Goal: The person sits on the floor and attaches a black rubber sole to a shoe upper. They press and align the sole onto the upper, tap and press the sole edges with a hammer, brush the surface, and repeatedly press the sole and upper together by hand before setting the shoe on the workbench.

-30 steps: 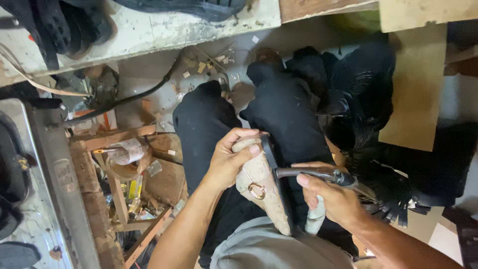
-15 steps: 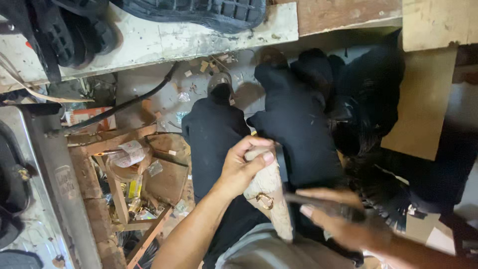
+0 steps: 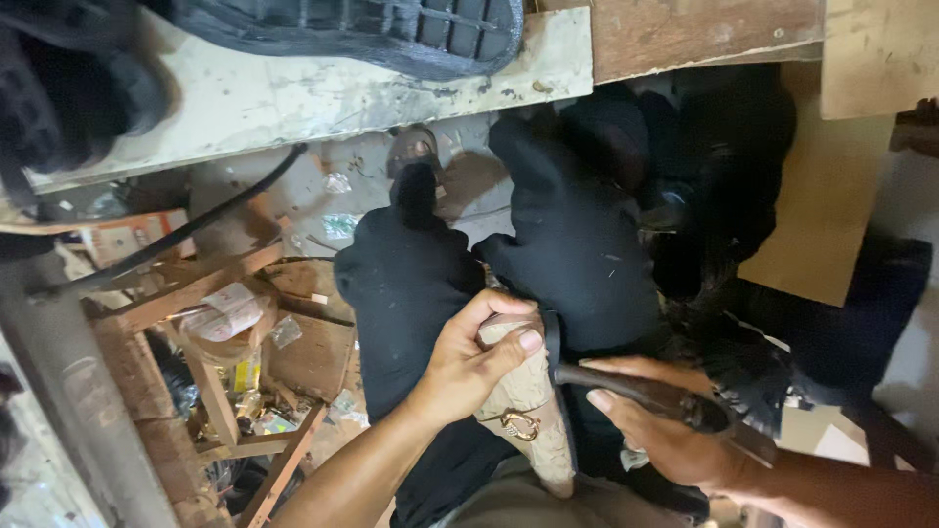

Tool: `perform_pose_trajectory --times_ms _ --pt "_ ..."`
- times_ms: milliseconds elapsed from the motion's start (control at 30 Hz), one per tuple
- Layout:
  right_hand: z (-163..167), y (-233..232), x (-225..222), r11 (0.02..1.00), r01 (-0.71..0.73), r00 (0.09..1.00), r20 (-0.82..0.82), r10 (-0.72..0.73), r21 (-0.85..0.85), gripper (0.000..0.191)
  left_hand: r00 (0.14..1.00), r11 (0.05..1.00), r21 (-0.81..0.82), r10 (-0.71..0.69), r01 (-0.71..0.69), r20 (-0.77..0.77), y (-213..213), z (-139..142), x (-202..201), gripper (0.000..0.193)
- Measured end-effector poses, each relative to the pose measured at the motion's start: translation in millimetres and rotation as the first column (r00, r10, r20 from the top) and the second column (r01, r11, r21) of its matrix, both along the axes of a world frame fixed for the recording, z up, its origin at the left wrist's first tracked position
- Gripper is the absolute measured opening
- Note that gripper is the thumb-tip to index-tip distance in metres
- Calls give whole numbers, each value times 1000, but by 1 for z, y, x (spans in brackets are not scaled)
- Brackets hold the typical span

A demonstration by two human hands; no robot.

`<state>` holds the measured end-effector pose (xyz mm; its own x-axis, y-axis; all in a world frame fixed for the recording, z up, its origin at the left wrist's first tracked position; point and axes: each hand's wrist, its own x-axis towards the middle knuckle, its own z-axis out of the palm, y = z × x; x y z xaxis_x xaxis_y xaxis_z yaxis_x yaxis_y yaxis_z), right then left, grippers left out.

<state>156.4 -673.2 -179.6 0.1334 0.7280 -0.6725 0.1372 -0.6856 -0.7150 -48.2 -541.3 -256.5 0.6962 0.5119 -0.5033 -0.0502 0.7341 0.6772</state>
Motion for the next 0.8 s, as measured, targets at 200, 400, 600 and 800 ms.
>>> perform_pose_trajectory --times_ms 200,400,600,800 --pt "-20 6 31 998 61 947 -314 -68 -30 30 1000 994 109 -13 16 -25 10 5 5 23" --pt "-20 1 29 918 387 719 -597 -357 -83 39 997 993 115 -40 33 67 7 7 -4 23" --pt "-7 45 31 996 47 939 -335 -72 -81 32 998 990 126 -58 59 -13 4 -7 -1 22" --pt "1 58 31 998 34 943 -334 -12 58 33 988 976 207 31 -63 150 16 20 -3 31"
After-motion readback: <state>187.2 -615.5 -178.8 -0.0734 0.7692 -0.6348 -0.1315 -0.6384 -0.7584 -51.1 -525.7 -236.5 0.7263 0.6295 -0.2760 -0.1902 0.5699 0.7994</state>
